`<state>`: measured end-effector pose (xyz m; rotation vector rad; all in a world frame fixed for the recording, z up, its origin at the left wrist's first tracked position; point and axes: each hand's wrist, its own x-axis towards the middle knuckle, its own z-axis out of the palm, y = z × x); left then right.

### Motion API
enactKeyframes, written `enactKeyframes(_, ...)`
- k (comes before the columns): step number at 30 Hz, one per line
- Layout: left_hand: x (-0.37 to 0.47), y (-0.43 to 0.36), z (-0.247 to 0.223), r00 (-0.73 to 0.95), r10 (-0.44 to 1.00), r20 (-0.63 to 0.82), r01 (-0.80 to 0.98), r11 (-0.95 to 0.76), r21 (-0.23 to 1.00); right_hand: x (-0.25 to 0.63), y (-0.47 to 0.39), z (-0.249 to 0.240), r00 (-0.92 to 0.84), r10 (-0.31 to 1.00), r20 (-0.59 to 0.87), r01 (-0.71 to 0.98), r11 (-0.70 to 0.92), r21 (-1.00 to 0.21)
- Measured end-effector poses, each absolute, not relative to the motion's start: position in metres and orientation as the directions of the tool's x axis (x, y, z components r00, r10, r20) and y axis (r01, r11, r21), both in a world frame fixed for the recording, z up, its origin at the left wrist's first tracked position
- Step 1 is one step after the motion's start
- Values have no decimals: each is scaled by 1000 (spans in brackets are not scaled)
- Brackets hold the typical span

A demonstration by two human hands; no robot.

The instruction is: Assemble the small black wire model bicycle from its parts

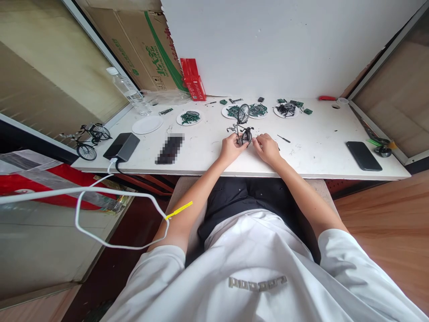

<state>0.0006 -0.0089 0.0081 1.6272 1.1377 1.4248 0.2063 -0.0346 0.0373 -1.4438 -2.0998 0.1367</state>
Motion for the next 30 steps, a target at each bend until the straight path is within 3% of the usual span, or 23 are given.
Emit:
enactKeyframes(6, 0, -9, 9, 13, 921, 389, 182, -385, 905, 207, -37, 38, -254, 844, 472, 776, 469, -422)
enactKeyframes(16, 1, -7, 6, 25, 913, 407, 188, -404, 895, 208, -32, 37, -256, 889, 379, 821, 407, -399)
enactKeyframes(23, 0, -6, 6, 10, 912, 411, 198, -404, 893, 207, -37, 39, -247, 868, 431, 777, 443, -448)
enactKeyframes(30, 0, -9, 9, 17, 914, 405, 212, -400, 892, 207, -34, 38, -268, 872, 410, 810, 435, -394)
